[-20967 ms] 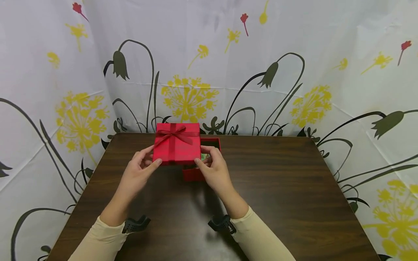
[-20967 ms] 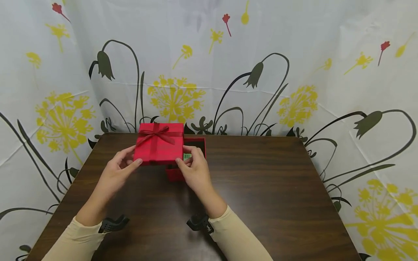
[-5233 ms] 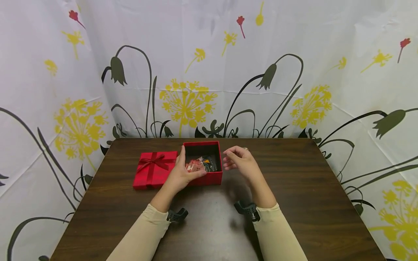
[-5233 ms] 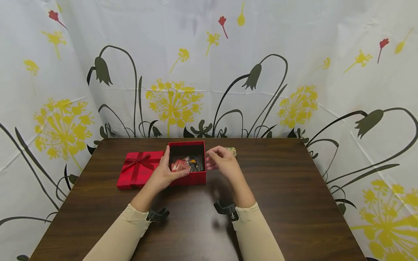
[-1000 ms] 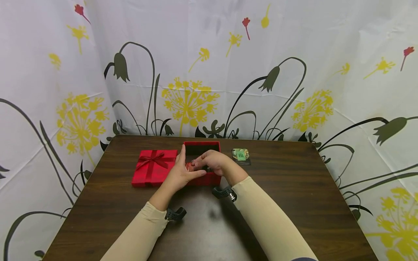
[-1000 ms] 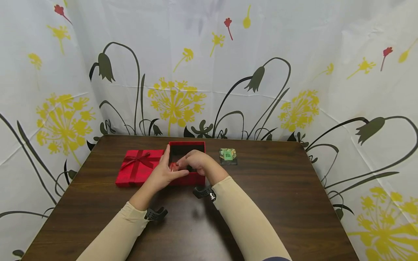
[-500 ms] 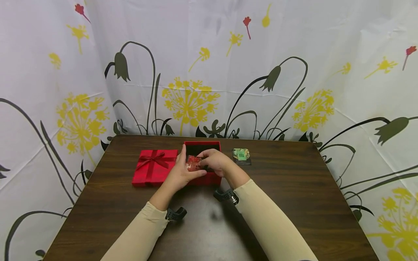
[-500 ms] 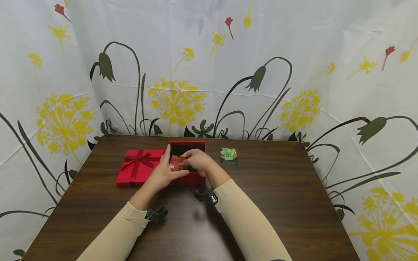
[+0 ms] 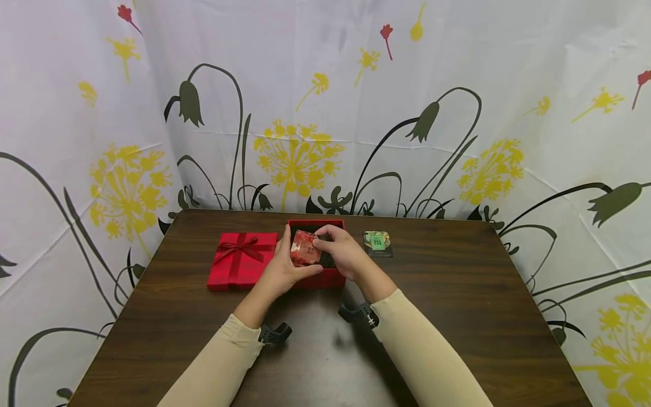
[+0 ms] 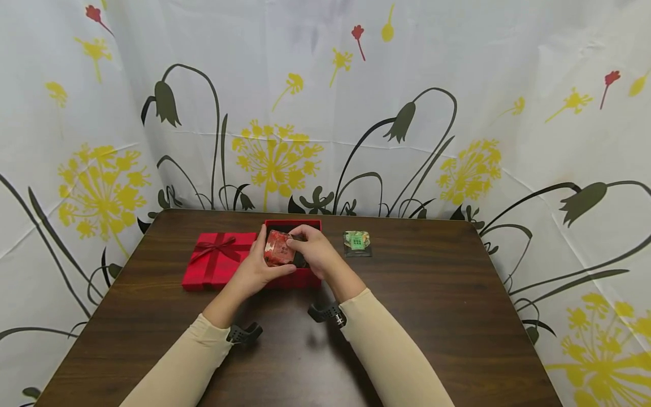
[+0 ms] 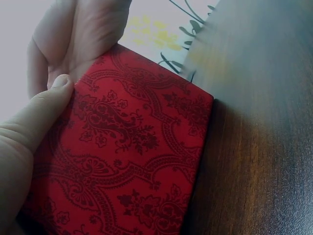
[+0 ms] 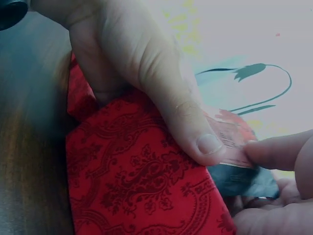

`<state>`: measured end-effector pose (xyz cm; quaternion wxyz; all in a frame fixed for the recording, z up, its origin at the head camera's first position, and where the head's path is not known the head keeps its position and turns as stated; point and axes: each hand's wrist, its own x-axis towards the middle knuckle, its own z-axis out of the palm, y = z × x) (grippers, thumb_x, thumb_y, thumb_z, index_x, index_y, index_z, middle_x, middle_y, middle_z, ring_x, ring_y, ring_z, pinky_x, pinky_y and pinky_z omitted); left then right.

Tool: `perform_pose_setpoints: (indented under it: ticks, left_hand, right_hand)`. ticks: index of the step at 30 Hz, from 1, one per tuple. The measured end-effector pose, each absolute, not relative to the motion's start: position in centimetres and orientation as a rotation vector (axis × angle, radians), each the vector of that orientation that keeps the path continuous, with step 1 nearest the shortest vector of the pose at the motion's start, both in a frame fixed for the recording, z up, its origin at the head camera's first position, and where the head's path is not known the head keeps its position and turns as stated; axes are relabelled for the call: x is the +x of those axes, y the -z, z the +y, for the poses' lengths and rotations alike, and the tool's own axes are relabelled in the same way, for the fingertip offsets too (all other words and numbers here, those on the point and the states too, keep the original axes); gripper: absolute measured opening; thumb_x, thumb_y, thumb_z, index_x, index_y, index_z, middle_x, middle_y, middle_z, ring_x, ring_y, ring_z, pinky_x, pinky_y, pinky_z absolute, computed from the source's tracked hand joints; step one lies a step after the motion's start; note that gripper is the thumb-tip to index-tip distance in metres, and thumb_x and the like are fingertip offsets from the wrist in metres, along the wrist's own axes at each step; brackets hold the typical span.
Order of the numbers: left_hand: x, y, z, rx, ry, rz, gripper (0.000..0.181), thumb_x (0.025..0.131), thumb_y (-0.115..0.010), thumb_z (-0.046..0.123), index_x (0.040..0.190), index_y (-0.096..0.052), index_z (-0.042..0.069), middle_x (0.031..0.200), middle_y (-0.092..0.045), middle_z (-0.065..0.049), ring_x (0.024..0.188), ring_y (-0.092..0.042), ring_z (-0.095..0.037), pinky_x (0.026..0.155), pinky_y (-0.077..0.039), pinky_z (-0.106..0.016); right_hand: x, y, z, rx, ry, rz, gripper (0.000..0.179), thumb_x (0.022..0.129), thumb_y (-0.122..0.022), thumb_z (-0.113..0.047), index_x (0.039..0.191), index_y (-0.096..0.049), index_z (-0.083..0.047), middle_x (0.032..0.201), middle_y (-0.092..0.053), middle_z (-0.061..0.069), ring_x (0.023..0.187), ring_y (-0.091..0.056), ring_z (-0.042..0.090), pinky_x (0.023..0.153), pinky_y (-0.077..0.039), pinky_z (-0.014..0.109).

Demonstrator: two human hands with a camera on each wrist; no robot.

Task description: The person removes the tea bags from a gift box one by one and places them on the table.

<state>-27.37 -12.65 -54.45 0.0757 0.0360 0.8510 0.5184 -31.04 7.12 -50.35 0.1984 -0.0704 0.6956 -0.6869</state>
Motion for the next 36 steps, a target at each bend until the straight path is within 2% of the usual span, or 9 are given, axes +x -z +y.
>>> perform_pose_setpoints:
  ticks: [4, 8, 13, 16, 21, 24, 29, 33, 36]
  left_hand:
    - [-27.3, 54.5, -12.7, 0.106, -1.551, 2.553, 0.144, 0.08, -0.092, 0.062, 0.175, 0.011, 0.034, 0.182, -0.012, -0.016, 0.163, -0.027, -0.048, 0.127, -0.032, -0.071]
    - [-27.3, 54.5, -12.7, 0.104, -1.538, 2.558, 0.143, 0.081, -0.092, 0.061, 0.176, 0.012, 0.032, 0.183, -0.009, -0.017, 0.165, -0.023, -0.048, 0.128, -0.03, -0.072]
    - [-27.3, 54.5, -12.7, 0.103, -1.538, 2.555, 0.141, 0.083, -0.092, 0.058, 0.175, 0.012, 0.034, 0.184, -0.005, -0.016, 0.166, -0.02, -0.049, 0.128, -0.028, -0.073]
    - [-27.4, 54.5, -12.7, 0.103, -1.539, 2.551, 0.143, 0.08, -0.091, 0.064, 0.175, 0.012, 0.035, 0.184, -0.005, -0.015, 0.166, -0.021, -0.049, 0.127, -0.029, -0.073]
    - [-27.4, 54.5, -12.7, 0.087, -1.525, 2.554, 0.145, 0.078, -0.091, 0.068, 0.175, 0.012, 0.034, 0.184, -0.004, -0.016, 0.166, -0.02, -0.051, 0.126, -0.03, -0.075]
    - [-27.3, 54.5, -12.7, 0.082, -1.523, 2.556, 0.146, 0.077, -0.092, 0.068, 0.175, 0.012, 0.035, 0.184, -0.003, -0.016, 0.166, -0.019, -0.05, 0.127, -0.029, -0.074]
    - [-27.4, 54.5, -12.6, 0.078, -1.533, 2.557, 0.145, 0.078, -0.093, 0.066, 0.175, 0.011, 0.037, 0.184, -0.005, -0.016, 0.165, -0.022, -0.049, 0.127, -0.03, -0.073]
    - [-27.4, 54.3, -12.5, 0.056, -1.538, 2.557, 0.142, 0.081, -0.094, 0.058, 0.175, 0.01, 0.036, 0.183, -0.007, -0.016, 0.164, -0.024, -0.048, 0.125, -0.032, -0.074]
    - [-27.4, 54.3, -12.3, 0.046, -1.55, 2.546, 0.14, 0.082, -0.094, 0.053, 0.176, 0.01, 0.036, 0.183, -0.007, -0.015, 0.163, -0.025, -0.048, 0.125, -0.033, -0.074]
  right_hand:
    - [-30.6, 50.6, 7.3, -0.189, 2.029, 1.982, 0.024, 0.107, -0.069, -0.008, 0.131, -0.065, -0.006, 0.128, -0.062, 0.008, 0.125, -0.055, 0.024, 0.105, -0.05, 0.035]
    - [-29.9, 50.7, 7.3, -0.221, 2.049, 2.116, 0.034, 0.104, -0.074, -0.01, 0.138, -0.068, -0.009, 0.123, -0.068, 0.009, 0.116, -0.061, 0.022, 0.095, -0.055, 0.029]
    - [-29.0, 50.4, 7.4, -0.256, 1.973, 2.372, 0.018, 0.102, -0.079, -0.019, 0.12, -0.079, -0.017, 0.122, -0.073, 0.002, 0.113, -0.062, 0.02, 0.095, -0.054, 0.033]
    - [-28.5, 50.1, 7.7, -0.291, 1.938, 2.506, 0.01, 0.102, -0.079, -0.02, 0.111, -0.075, -0.017, 0.108, -0.073, 0.004, 0.101, -0.063, 0.022, 0.087, -0.052, 0.035]
    - [-27.8, 49.8, 8.6, -0.273, 1.943, 2.575, 0.015, 0.102, -0.079, -0.019, 0.109, -0.069, -0.012, 0.091, -0.065, 0.003, 0.079, -0.056, 0.017, 0.071, -0.047, 0.03]
    - [-27.4, 49.6, 9.2, -0.224, 1.985, 2.499, 0.021, 0.101, -0.08, -0.015, 0.115, -0.066, -0.007, 0.091, -0.066, 0.005, 0.071, -0.057, 0.013, 0.065, -0.055, 0.028]
    - [-26.8, 48.8, 10.7, -0.156, 2.039, 2.31, 0.025, 0.101, -0.077, -0.004, 0.123, -0.066, 0.001, 0.095, -0.066, 0.008, 0.076, -0.066, 0.015, 0.066, -0.066, 0.034]
    - [-26.6, 48.8, 12.6, -0.154, 2.016, 2.299, 0.017, 0.103, -0.076, -0.007, 0.116, -0.069, 0.002, 0.093, -0.06, 0.005, 0.08, -0.067, 0.017, 0.071, -0.068, 0.044]
    - [-26.8, 49.2, 14.5, -0.13, 2.014, 2.312, 0.019, 0.104, -0.076, -0.013, 0.113, -0.065, 0.0, 0.095, -0.056, 0.005, 0.078, -0.071, 0.021, 0.066, -0.067, 0.045]
